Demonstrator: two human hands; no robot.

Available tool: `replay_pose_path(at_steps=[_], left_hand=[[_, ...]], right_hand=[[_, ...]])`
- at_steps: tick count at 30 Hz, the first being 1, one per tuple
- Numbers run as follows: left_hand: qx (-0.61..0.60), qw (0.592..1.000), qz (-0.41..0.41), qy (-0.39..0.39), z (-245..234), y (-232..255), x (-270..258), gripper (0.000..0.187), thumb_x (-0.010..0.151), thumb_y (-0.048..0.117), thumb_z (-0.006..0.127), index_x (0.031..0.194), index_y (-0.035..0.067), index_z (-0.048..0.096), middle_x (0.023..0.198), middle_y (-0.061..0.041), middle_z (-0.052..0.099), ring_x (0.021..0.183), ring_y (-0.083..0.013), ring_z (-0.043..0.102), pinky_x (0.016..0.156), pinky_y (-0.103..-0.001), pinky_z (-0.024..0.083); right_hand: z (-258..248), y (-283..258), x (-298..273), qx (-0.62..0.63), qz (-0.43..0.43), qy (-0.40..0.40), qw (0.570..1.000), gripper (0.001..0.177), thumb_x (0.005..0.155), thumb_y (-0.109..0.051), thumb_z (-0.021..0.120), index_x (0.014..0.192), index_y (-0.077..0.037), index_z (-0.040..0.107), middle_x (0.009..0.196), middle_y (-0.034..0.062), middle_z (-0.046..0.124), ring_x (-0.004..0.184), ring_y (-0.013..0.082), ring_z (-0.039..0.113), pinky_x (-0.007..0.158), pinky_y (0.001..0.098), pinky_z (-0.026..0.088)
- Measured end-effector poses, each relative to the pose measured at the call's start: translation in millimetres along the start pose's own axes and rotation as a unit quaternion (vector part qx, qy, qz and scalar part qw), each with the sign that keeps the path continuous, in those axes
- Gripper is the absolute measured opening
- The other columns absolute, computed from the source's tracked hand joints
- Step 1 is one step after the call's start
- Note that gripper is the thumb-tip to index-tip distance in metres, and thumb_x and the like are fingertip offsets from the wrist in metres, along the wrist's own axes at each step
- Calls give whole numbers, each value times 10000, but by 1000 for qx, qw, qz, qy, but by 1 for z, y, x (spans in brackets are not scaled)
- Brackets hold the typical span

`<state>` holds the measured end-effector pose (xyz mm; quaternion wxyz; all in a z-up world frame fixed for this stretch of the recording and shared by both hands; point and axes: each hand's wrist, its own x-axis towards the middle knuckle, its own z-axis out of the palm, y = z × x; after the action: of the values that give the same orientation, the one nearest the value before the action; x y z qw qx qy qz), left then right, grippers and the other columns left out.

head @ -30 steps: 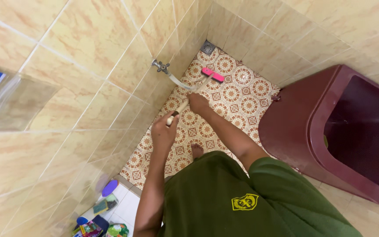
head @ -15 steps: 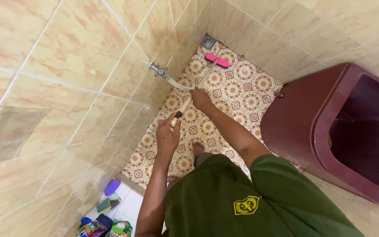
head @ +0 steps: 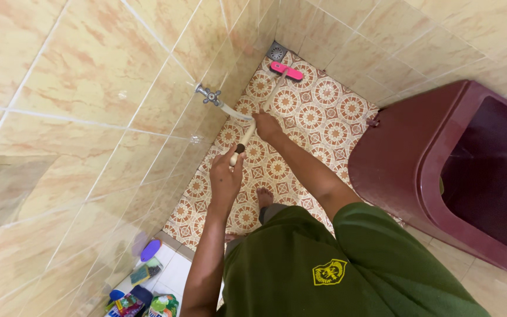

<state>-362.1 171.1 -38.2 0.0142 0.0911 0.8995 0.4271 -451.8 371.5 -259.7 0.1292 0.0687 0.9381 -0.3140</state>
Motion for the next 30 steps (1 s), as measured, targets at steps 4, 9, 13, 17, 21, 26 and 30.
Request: replay_pose_path(at_steps=[4,9,13,17,21,26,30], left_hand=[[2,1000,1,5,2,0,2,348,959,237,742,1244,37,741,821,-165,664,750,-283,613,681,-407,491],[-8,1000,20,19,4,2,4,358,961,233,742,1254,29,731,866,-172,672,780,-276,632,712,-400,503],[0,1000,5,3,0,4,5,347,959,235,741,1242,34,734,835,-159,677,763,-271,631,692,-395,497],[-5,1000,19,7,0,6,9,336,966,226,733,1244,38,733,843,-163,679,760,-274,628,694,-397,498],[-20,1000,4,-20,7,6,18,335,959,212,708,1265,77,731,855,-166,699,761,-274,627,672,-401,503],[-1,999,-16,-52,17,1,15,315,952,225,727,1239,93,732,839,-178,693,768,-298,630,688,-421,510],[17,998,-4,-67,9,3,3,293,939,242,743,1199,108,750,818,-165,684,777,-315,628,707,-437,509]], right_hand=[[7,10,5,22,-41,43,998,437,867,17,608,1288,-86,673,1362,296,582,1109,438,654,965,483,533],[8,14,7,17,-38,31,999,413,872,5,611,1265,-95,687,1345,281,609,1148,431,654,995,470,536],[10,10,7,37,-42,35,998,380,867,-8,624,1234,-82,687,1417,300,539,1122,447,643,985,479,526],[13,16,16,24,-54,54,997,328,873,4,623,1173,-84,723,1428,308,533,1177,451,621,1023,479,507],[13,24,29,-8,-20,13,1000,426,844,44,598,1243,-82,683,1487,250,518,1225,404,619,1041,463,506],[10,30,29,-27,-4,-20,999,385,895,20,628,1275,-44,644,1467,242,527,1213,399,615,1011,477,510],[12,25,15,-64,-37,-8,997,399,842,-7,688,1238,-44,662,1375,244,581,1172,393,637,988,468,528]])
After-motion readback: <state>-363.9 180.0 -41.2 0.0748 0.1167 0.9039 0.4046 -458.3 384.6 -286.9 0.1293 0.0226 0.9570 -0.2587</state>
